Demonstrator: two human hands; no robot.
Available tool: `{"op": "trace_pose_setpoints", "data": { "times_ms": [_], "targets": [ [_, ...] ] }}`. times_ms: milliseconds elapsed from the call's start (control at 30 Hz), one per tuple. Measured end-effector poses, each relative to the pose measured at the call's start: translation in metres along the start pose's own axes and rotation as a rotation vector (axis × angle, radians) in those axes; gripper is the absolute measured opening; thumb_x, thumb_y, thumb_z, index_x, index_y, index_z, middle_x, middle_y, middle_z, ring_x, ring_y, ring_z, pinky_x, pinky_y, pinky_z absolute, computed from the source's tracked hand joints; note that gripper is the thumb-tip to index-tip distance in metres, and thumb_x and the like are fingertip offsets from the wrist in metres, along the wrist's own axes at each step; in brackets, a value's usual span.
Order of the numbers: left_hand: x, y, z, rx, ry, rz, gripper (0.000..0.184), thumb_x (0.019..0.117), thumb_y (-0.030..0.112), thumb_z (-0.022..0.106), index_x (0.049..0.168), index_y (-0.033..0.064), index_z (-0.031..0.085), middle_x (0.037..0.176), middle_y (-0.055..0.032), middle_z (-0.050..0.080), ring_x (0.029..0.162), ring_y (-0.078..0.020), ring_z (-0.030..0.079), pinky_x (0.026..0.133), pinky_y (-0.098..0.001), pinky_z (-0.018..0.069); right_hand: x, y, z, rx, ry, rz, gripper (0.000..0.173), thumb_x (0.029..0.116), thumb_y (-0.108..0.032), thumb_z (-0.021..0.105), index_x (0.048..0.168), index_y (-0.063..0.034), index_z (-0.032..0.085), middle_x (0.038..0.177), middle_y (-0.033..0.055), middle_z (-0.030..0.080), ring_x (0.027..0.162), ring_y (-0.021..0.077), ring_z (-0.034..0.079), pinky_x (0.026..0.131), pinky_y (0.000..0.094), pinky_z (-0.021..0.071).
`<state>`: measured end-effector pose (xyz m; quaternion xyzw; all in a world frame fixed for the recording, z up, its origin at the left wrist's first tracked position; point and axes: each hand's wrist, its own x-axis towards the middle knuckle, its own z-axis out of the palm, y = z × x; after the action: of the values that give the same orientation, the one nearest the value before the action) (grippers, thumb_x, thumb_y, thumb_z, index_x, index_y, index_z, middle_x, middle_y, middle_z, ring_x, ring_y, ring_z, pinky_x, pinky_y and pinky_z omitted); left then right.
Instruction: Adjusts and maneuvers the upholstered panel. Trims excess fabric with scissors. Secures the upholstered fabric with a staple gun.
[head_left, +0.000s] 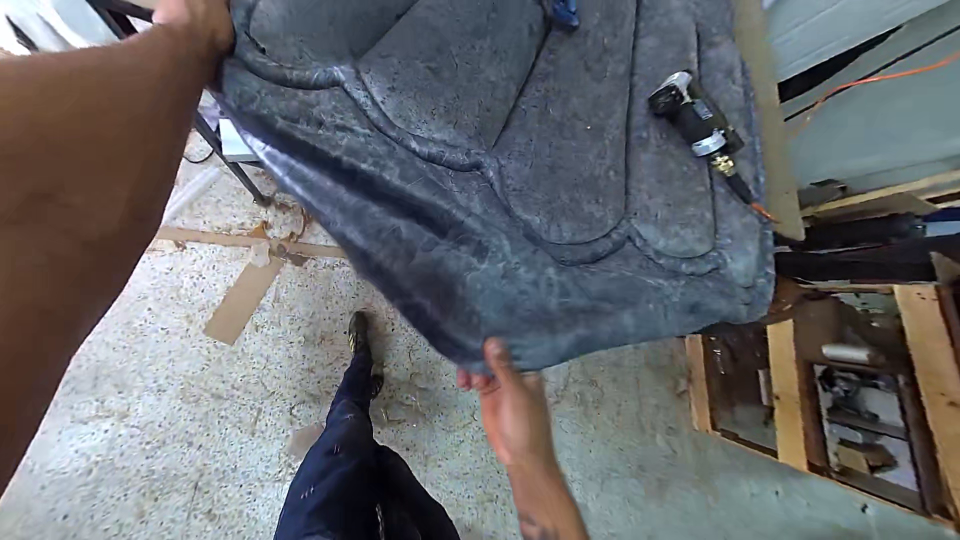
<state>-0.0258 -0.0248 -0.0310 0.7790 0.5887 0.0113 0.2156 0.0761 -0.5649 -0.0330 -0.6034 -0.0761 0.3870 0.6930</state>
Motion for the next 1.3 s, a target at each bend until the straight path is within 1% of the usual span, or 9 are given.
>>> {"op": "trace_pose_setpoints", "data": {
  "times_ms": [133, 233, 400, 533, 667, 800, 1033, 1167, 1300],
  "targets": [
    [0.035, -0.018, 0.011, -0.051, 0.011, -0.070, 0.057, 0.1064, 0.043, 0.036, 0.142, 0.0009, 0.051, 0.140, -0.0398, 0.050, 0.134, -0.0602, 0.044, 0.098, -0.0828, 0.0336, 0.000, 0.033, -0.007, 0.034, 0.045, 0.082, 0.031, 0.1015, -0.023, 0.063, 0.109, 0.0074, 0.060, 0.072, 0.0173, 0.065, 0.061, 0.0221, 0.065, 0.062, 0.0377, 0.0592],
    [0.032, -0.016, 0.013, -0.185, 0.067, -0.200, 0.099, 0.0960, 0.079, 0.017, 0.130, -0.0035, 0.060, 0.139, -0.0364, 0.054, 0.135, -0.0541, 0.047, 0.101, -0.0792, 0.0352, 0.013, 0.043, -0.014, -0.091, 0.029, 0.139, 0.031, 0.1034, -0.023, 0.060, 0.107, 0.0075, 0.061, 0.072, 0.0167, 0.065, 0.062, 0.0222, 0.065, 0.062, 0.0377, 0.0594],
    [0.040, -0.013, 0.015, -0.224, 0.085, -0.246, 0.112, 0.0889, 0.089, 0.015, 0.121, -0.0070, 0.064, 0.131, -0.0405, 0.056, 0.129, -0.0583, 0.050, 0.097, -0.0808, 0.0370, 0.015, 0.030, -0.030, -0.542, -0.332, 0.365, 0.034, 0.1053, -0.030, 0.054, 0.109, -0.0004, 0.071, 0.084, 0.0086, 0.071, 0.073, 0.0184, 0.068, 0.069, 0.0374, 0.0591],
    [0.041, -0.014, 0.012, -0.234, 0.066, -0.290, 0.112, 0.0895, 0.088, 0.016, 0.119, -0.0088, 0.064, 0.131, -0.0411, 0.056, 0.128, -0.0587, 0.051, 0.098, -0.0801, 0.0375, 0.047, -0.045, -0.010, -0.593, -0.456, 0.026, 0.030, 0.1035, -0.028, 0.059, 0.109, -0.0020, 0.072, 0.087, 0.0078, 0.073, 0.075, 0.0190, 0.071, 0.071, 0.0397, 0.0621],
    [0.043, -0.013, 0.011, -0.288, 0.080, -0.337, 0.113, 0.0876, 0.090, 0.021, 0.118, -0.0105, 0.064, 0.128, -0.0422, 0.057, 0.127, -0.0593, 0.052, 0.098, -0.0799, 0.0376, 0.157, -0.145, 0.021, -0.782, -0.294, -0.304, 0.029, 0.1044, -0.025, 0.052, 0.110, -0.0056, 0.073, 0.091, 0.0062, 0.074, 0.081, 0.0203, 0.071, 0.077, 0.0424, 0.0614],
    [0.044, -0.014, 0.010, -0.329, 0.093, -0.389, 0.115, 0.0839, 0.093, 0.024, 0.115, -0.0100, 0.065, 0.126, -0.0419, 0.058, 0.125, -0.0585, 0.053, 0.098, -0.0789, 0.0388, 0.308, -0.197, 0.044, -0.928, -0.128, -0.507, 0.030, 0.1069, -0.028, 0.051, 0.123, -0.0091, 0.069, 0.112, 0.0060, 0.073, 0.098, 0.0187, 0.071, 0.084, 0.0439, 0.0611],
    [0.050, -0.020, 0.013, -0.389, 0.077, -0.456, 0.114, 0.0799, 0.096, 0.029, 0.109, -0.0063, 0.068, 0.121, -0.0387, 0.062, 0.120, -0.0557, 0.058, 0.094, -0.0783, 0.0414, 0.513, -0.242, 0.067, -1.452, -0.013, -0.475, 0.044, 0.1057, -0.027, 0.045, 0.147, -0.0145, 0.056, 0.151, 0.0108, 0.053, 0.141, 0.0273, 0.049, 0.115, 0.0547, 0.0396],
    [0.044, -0.017, 0.007, -0.407, 0.047, -0.463, 0.110, 0.0823, 0.094, 0.029, 0.112, -0.0043, 0.069, 0.122, -0.0355, 0.063, 0.121, -0.0526, 0.058, 0.096, -0.0769, 0.0422, 0.543, -0.252, 0.068, -1.732, -0.073, -0.478, 0.027, 0.0966, -0.028, 0.065, 0.118, -0.0162, 0.076, 0.130, 0.0180, 0.063, 0.125, 0.0380, 0.057, 0.100, 0.0642, 0.0479],
    [0.044, -0.017, 0.002, -0.443, 0.041, -0.463, 0.109, 0.0801, 0.095, 0.032, 0.112, -0.0021, 0.069, 0.122, -0.0331, 0.064, 0.120, -0.0501, 0.060, 0.095, -0.0761, 0.0433, 0.522, -0.260, 0.072, -1.895, -0.186, -0.370, 0.036, 0.0889, -0.041, 0.078, 0.097, -0.0062, 0.076, 0.114, 0.0247, 0.066, 0.114, 0.0454, 0.060, 0.092, 0.0688, 0.0488]
  ]
}}
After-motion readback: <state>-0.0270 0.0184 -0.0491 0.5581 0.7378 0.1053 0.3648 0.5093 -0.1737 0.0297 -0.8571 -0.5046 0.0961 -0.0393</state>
